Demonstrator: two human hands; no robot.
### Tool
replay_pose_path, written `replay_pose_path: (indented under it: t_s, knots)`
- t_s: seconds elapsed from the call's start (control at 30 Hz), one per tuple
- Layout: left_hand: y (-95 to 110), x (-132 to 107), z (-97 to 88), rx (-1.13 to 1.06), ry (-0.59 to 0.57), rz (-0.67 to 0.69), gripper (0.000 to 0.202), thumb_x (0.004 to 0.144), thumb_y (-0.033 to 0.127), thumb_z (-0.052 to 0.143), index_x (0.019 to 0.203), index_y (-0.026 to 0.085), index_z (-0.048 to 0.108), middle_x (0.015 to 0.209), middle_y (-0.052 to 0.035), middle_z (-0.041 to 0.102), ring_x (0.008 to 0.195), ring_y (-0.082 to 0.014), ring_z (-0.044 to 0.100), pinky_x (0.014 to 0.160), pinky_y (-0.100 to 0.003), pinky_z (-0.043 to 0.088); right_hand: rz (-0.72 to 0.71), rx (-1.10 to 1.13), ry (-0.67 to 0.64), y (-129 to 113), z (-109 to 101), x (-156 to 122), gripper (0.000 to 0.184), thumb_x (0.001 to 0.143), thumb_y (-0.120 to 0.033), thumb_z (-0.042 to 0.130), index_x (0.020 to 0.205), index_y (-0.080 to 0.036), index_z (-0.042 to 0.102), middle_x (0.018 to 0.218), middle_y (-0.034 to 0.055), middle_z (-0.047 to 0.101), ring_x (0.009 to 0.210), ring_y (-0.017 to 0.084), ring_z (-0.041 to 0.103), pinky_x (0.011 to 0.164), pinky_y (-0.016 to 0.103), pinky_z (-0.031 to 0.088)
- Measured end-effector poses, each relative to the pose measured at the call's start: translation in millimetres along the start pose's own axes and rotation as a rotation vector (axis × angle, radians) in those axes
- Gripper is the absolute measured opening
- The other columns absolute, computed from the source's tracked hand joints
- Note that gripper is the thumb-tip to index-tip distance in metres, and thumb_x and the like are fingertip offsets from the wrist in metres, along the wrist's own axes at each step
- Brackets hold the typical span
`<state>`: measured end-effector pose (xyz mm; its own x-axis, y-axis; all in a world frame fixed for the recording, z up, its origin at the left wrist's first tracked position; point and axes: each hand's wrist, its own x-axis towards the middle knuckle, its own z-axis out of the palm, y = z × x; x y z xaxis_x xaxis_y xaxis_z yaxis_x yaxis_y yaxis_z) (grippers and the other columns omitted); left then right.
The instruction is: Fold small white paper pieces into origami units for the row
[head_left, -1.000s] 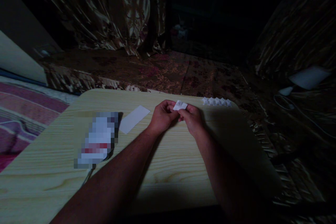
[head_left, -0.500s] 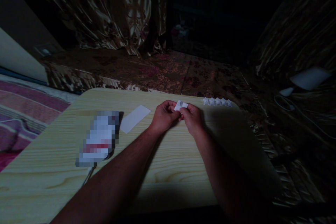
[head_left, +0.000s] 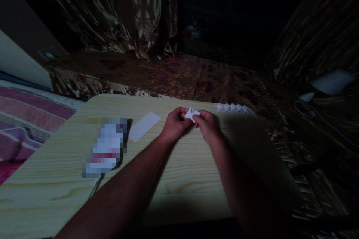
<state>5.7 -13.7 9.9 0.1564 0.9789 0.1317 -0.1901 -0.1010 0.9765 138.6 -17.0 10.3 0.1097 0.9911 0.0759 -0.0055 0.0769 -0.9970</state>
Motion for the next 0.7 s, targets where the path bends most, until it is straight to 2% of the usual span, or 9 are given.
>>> replay_pose_path:
  t_s: [0.37, 0.5, 0.6, 0.7]
  knots:
    - [-2.7, 4.3, 0.1, -0.143, -0.010, -0.024, 0.040, 0.059, 0.017, 0.075, 0.093, 0.017, 0.054, 0.067, 0.0033, 0.063, 0.054, -0.0102, 0.057, 0.054, -0.022, 0.044, -0.022, -0.006, -0.007, 0.9, 3.6, -2.0, 0.012, 0.070, -0.028, 0.060, 0.070, -0.017, 0.058, 0.052, -0.0057, 0.053, 0.045, 0.008, 0.046, 0.044, 0.020, 0.033]
    - [-2.1, 5.4, 2.0, -0.208, 0.019, -0.013, 0.043, 0.058, 0.015, 0.076, 0.094, 0.017, 0.052, 0.065, 0.0043, 0.062, 0.053, -0.0098, 0.057, 0.055, -0.022, 0.045, -0.027, -0.024, -0.020, -2.3, 4.1, -3.5, 0.014, 0.071, -0.031, 0.060, 0.070, -0.016, 0.058, 0.052, -0.0053, 0.053, 0.045, 0.008, 0.047, 0.045, 0.021, 0.035]
    - [-1.4, 4.5, 4.1, -0.202, 0.024, -0.004, 0.043, 0.057, 0.014, 0.076, 0.092, 0.017, 0.051, 0.064, 0.0046, 0.062, 0.053, -0.0096, 0.057, 0.055, -0.022, 0.044, -0.021, -0.047, -0.019, -2.3, 3.6, -3.2, 0.015, 0.070, -0.031, 0.061, 0.071, -0.016, 0.060, 0.053, -0.0047, 0.055, 0.045, 0.009, 0.048, 0.045, 0.021, 0.035]
    - [-2.7, 2.5, 5.7, -0.168, -0.021, 0.024, 0.037, 0.062, 0.016, 0.074, 0.091, 0.017, 0.051, 0.064, 0.0036, 0.063, 0.053, -0.0104, 0.059, 0.054, -0.022, 0.045, -0.012, -0.062, -0.014, 0.0, 2.1, -1.9, 0.015, 0.068, -0.031, 0.062, 0.073, -0.016, 0.061, 0.054, -0.0042, 0.056, 0.046, 0.010, 0.048, 0.044, 0.021, 0.036]
